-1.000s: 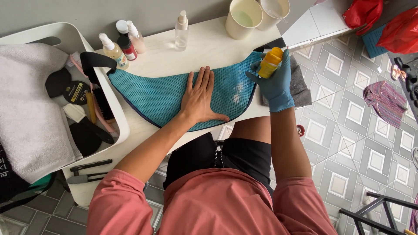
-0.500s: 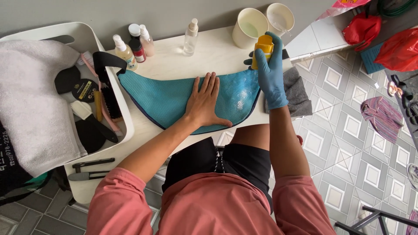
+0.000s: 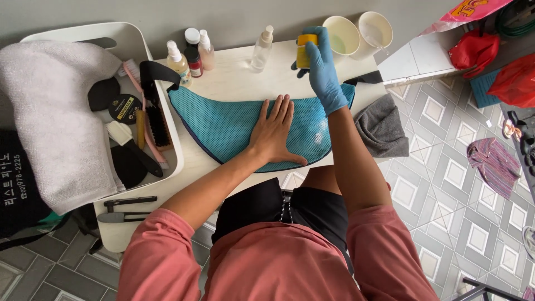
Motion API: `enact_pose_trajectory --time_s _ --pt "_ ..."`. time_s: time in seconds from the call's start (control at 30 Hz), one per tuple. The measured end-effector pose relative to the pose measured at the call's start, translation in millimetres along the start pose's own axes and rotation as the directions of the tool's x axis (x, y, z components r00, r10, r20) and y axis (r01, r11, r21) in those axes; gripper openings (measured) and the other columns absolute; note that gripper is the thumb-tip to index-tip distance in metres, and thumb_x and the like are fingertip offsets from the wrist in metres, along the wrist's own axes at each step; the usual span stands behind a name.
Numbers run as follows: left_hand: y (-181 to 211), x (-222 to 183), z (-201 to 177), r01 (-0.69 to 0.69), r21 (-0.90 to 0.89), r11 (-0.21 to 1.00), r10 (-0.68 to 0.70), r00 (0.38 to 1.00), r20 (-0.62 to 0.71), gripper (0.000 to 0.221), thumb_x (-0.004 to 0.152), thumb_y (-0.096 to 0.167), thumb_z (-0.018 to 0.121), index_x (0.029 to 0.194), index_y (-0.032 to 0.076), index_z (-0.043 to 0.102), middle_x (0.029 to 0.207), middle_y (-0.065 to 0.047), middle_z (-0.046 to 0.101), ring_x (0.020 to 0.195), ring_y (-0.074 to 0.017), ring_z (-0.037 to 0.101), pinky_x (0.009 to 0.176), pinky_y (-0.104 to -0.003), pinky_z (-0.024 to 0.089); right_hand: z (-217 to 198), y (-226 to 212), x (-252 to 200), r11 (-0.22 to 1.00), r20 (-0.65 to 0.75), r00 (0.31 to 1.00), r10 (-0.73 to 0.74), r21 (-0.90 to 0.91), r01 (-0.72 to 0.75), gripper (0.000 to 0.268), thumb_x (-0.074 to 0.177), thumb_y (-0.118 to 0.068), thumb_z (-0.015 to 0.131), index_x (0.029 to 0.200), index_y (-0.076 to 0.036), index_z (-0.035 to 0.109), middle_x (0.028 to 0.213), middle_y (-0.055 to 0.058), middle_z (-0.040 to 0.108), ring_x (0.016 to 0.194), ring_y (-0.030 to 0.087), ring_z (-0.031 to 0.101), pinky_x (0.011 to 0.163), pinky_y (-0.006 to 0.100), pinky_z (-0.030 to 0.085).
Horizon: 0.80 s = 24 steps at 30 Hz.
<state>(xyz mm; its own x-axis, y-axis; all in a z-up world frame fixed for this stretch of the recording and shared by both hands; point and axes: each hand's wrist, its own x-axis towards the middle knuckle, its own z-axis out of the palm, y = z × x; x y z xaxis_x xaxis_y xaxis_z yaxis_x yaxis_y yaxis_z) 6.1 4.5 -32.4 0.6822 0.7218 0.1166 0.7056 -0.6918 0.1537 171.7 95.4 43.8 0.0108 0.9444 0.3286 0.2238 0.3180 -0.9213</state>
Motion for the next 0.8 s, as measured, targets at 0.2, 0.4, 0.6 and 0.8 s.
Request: enact_pose_trajectory --time_s 0.2,0.4,0.6,0.8 --pt "-1 0 2 -0.010 -0.007 1.000 0.009 1.000 -0.018 0.166 0.050 0.115 0.044 0.158 -0.007 0.015 0.168 -0.025 0.012 0.157 -0.0364 0.007 0.125 -0.059 0.002 13 23 17 0.968 0.069 0.993 0.100 -0.239 -0.081 0.026 0.100 -0.022 0.055 0.123 -0.014 0.048 0.118 0.007 0.053 0.102 0.019 0.051 0.089 0.034 0.052" --pt "0 -1 3 -0.022 0.003 1.000 0.022 0.998 -0.054 0.167 0.047 0.116 0.044 0.157 -0.007 0.020 0.167 -0.026 0.018 0.156 -0.0371 0.012 0.125 -0.059 0.003 15 38 14 0.902 0.221 0.975 -0.001 -0.420 0.096 0.043 0.094 -0.003 0.055 0.135 -0.013 0.049 0.129 0.012 0.061 0.114 0.029 0.060 0.101 0.043 0.049" --pt "0 -2 -3 -0.029 0.002 1.000 0.029 0.999 -0.046 0.168 0.048 0.115 0.049 0.158 -0.008 0.018 0.167 -0.024 0.017 0.157 -0.0355 0.011 0.125 -0.058 0.005 -18 37 5 0.805 0.217 0.975 0.040 -0.586 0.097 0.073 0.101 -0.011 0.067 0.161 -0.010 0.026 0.167 0.017 0.028 0.157 0.033 0.023 0.128 0.046 0.026" --pt "0 -2 -2 -0.032 0.038 0.999 0.033 0.999 -0.005 0.165 0.051 0.115 0.044 0.159 -0.006 0.016 0.168 -0.024 0.011 0.157 -0.0351 0.005 0.126 -0.057 0.001 -119 28 19 0.598 -0.142 0.907 -0.396 -0.789 0.138 0.038 0.085 0.001 0.061 0.121 -0.010 0.060 0.108 0.011 0.062 0.092 0.027 0.065 0.076 0.040 0.057"
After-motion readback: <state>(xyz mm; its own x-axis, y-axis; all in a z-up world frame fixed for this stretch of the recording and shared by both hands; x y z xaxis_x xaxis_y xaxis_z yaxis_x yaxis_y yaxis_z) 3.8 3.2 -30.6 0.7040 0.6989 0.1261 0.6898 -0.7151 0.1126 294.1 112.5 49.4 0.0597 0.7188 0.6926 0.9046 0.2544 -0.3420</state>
